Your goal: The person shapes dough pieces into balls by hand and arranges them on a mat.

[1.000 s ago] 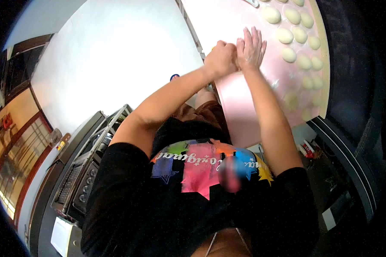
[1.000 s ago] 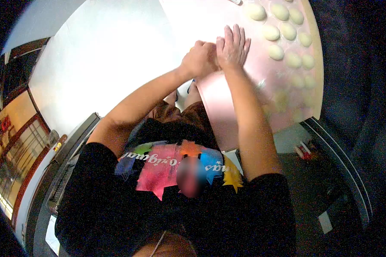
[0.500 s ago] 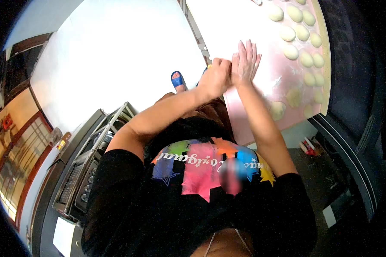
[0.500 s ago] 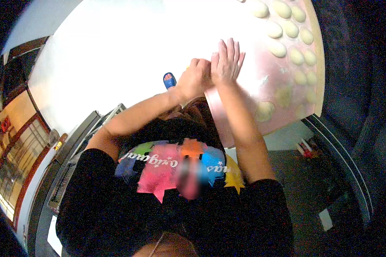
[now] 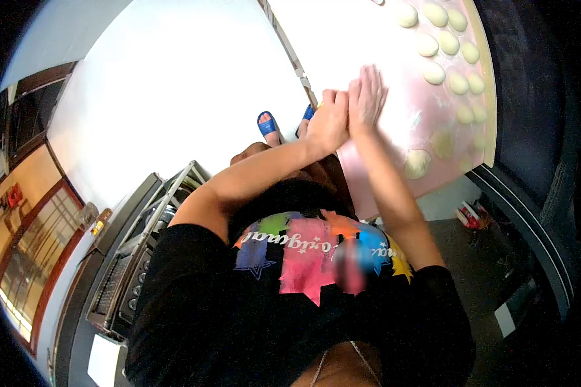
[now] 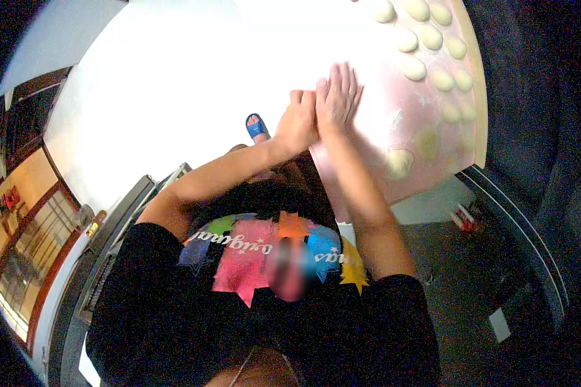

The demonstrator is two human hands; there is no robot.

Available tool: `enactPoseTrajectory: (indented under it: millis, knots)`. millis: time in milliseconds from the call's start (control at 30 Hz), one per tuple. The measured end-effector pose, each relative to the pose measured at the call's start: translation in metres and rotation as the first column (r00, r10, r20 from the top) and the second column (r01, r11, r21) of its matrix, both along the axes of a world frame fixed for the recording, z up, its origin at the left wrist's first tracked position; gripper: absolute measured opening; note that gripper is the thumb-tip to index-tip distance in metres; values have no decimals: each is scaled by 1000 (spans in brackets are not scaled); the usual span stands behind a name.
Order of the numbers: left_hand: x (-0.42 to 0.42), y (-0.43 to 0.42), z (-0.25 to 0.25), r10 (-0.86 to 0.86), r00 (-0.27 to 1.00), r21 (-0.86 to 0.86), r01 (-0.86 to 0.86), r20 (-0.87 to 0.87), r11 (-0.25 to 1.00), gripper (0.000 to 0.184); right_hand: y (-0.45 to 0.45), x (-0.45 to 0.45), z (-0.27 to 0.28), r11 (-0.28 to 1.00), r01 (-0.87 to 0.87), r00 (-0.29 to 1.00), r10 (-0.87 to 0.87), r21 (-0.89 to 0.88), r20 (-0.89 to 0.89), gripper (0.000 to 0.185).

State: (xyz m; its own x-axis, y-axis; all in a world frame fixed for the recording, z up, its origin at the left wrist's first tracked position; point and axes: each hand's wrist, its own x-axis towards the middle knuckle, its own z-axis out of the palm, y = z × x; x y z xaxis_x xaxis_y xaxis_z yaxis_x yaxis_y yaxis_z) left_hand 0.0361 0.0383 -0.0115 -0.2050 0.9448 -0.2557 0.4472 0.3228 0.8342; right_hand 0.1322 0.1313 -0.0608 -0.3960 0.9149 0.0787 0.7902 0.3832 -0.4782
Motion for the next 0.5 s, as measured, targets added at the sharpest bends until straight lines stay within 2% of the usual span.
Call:
enactPoseTrajectory:
  millis: [33, 100, 133, 167, 233, 333, 367, 433, 500]
  knots:
    - [-3, -7, 3, -53, 998, -52, 55, 40, 997, 55, -19, 4, -2, 999, 40, 996, -43, 35, 84, 52]
    - [-16, -4, 3, -66, 996, -38, 69, 65, 997, 54, -12, 6, -9, 996, 38, 996, -45, 87, 73, 53]
    - [-19, -3, 7, -81, 991, -30, 85, 104, 996, 53, 2, 4, 2, 994, -29, 996, 20, 108, 88, 52]
    - [-26, 11, 14, -52, 994, -59, 58, 92, 997, 54, 13, 3, 9, 987, -101, 991, 87, 128, 106, 52]
    - [-32, 39, 17, -32, 999, -23, 31, -19, 999, 49, 42, -5, 10, 991, -76, 984, 57, 114, 167, 53]
    - [-38, 82, 7, -130, 991, -87, 127, -38, 988, 52, 78, -8, 1, 979, -135, 976, 105, 152, 192, 56]
    - [-37, 87, 14, -131, 991, -83, 127, -38, 988, 52, 87, -11, -1, 979, -135, 976, 104, 156, 194, 56]
    - [-34, 97, 23, 7, 999, -217, -16, -42, 976, 50, 102, -19, -5, 959, -252, 953, 222, 131, 207, 56]
    - [-23, 88, 5, -69, 997, -184, 60, -46, 981, 51, 103, -21, -8, 965, -229, 954, 196, 128, 226, 57]
